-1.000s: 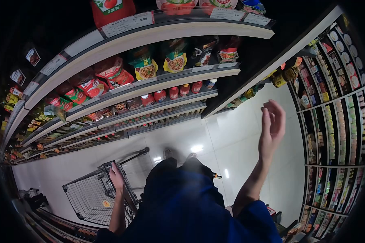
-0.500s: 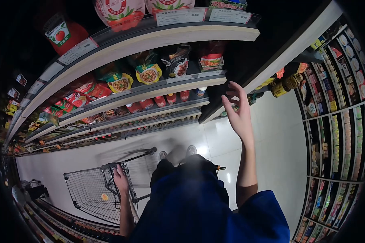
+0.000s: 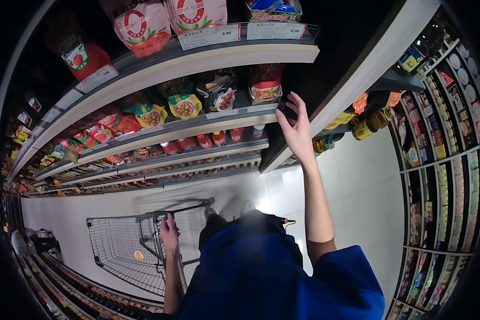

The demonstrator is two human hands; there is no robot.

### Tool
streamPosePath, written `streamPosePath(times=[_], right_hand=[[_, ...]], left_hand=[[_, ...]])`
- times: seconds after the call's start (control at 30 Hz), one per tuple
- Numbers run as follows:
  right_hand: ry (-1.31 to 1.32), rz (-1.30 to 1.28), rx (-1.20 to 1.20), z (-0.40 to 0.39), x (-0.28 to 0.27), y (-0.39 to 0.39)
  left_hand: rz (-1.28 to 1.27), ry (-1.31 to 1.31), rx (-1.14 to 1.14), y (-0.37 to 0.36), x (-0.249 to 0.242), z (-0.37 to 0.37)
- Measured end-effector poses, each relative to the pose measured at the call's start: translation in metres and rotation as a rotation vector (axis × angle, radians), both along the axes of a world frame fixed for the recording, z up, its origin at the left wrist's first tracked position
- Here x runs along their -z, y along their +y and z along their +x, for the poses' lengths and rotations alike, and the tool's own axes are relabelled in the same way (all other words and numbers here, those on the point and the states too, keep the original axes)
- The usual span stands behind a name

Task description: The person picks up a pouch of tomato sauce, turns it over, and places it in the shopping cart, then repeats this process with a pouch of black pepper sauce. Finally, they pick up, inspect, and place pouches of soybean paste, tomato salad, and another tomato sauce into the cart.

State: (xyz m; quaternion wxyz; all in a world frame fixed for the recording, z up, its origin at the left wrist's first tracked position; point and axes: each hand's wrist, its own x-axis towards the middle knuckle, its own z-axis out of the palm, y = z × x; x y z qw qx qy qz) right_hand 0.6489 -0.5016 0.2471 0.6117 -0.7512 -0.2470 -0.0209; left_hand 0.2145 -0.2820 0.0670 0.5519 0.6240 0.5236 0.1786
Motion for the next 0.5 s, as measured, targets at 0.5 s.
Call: streamPosePath(times=[0.5], right_hand=[[0.068, 0.016, 0.057, 0.053, -0.006, 0.032]], left_hand=[[-0.032, -0.059, 0.062, -0.04, 0.009, 0.034]])
